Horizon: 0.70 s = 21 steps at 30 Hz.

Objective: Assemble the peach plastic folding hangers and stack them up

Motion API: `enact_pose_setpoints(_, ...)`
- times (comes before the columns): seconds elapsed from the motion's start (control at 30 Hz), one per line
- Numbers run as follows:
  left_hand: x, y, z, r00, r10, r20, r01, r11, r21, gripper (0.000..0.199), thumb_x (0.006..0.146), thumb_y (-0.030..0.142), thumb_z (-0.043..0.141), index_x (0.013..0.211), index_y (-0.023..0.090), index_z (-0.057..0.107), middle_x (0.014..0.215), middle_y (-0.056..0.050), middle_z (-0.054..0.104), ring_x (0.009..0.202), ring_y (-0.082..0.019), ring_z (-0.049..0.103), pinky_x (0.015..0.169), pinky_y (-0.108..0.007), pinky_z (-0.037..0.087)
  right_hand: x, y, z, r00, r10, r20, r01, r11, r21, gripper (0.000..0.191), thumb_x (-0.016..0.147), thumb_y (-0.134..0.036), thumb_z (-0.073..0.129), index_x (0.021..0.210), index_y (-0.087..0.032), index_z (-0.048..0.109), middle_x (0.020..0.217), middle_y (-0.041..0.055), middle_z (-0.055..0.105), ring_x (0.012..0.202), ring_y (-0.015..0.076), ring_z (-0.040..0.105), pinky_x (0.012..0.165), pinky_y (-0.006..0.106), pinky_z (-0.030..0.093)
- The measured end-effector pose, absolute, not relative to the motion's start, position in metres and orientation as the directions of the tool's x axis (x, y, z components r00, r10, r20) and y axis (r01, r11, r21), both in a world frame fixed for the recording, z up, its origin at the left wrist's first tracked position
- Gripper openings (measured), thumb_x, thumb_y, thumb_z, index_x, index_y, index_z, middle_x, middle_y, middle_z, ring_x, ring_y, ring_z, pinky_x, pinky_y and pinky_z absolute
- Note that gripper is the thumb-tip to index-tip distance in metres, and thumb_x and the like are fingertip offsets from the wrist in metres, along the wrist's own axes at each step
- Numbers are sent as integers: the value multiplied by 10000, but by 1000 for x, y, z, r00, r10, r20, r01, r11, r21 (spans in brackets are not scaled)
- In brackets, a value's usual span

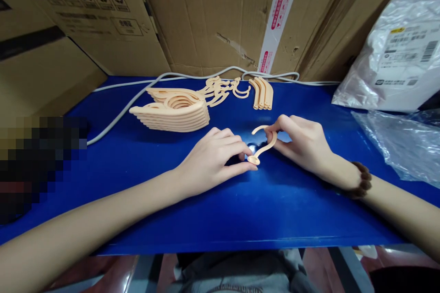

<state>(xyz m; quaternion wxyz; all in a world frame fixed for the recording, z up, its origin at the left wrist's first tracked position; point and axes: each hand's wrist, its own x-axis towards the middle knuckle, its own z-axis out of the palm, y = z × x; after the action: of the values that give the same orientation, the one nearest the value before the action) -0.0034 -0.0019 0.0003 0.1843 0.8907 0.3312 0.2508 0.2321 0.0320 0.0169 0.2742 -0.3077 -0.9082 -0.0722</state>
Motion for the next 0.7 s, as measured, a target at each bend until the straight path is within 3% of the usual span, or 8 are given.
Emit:
enact_pose_setpoints(0.13,-4,-1,-1,687,643,338,475,-750,461,179,973,360,569,918,213,655,888,31,667,835,-158,501,739,-318,293,235,34,17,-730,443,521,567,818,97,106,967,-239,519,867,-210,537,680,22,639,566,153,547,557,291,421)
enact_pose_setpoints(0.23,-5,0,-3,701,623,347,468,-769,435,182,979,364,554,946,233,675,882,28,661,841,-162,504,745,-316,295,235,32,17,-751,451,483,537,843,47,91,973,-239,506,1030,-196,564,856,55,695,701,171,617,639,298,459)
enact_pose_setpoints(0.37,-7,1,-3,696,617,368,477,-780,405,179,975,363,559,949,247,692,890,31,672,848,-162,509,748,-316,301,233,28,16,-538,695,477,610,711,-349,338,949,-256,548,1264,-195,441,923,35,698,744,163,642,675,287,488)
enact_pose_setpoints(0.53,-8,4,-4,692,608,390,507,-793,337,192,970,365,565,926,239,703,889,27,688,841,-166,520,747,-320,311,234,28,16,-411,884,223,455,411,-790,271,937,-361,564,1148,-200,511,801,4,687,677,157,631,637,285,493)
enact_pose_setpoints(0.6,-8,5,-5,695,590,411,516,-807,286,215,976,368,553,920,224,703,891,19,693,840,-170,526,740,-322,315,233,28,17,-394,910,126,403,294,-866,256,928,-428,570,1019,-189,580,763,14,684,652,152,622,610,277,486)
enact_pose_setpoints(0.7,-8,5,-6,698,558,449,528,-825,203,232,984,362,536,918,216,703,878,15,699,832,-173,534,730,-322,319,232,26,18,-393,918,50,470,247,-847,341,908,-493,584,780,-180,627,671,13,656,582,128,564,559,264,423)
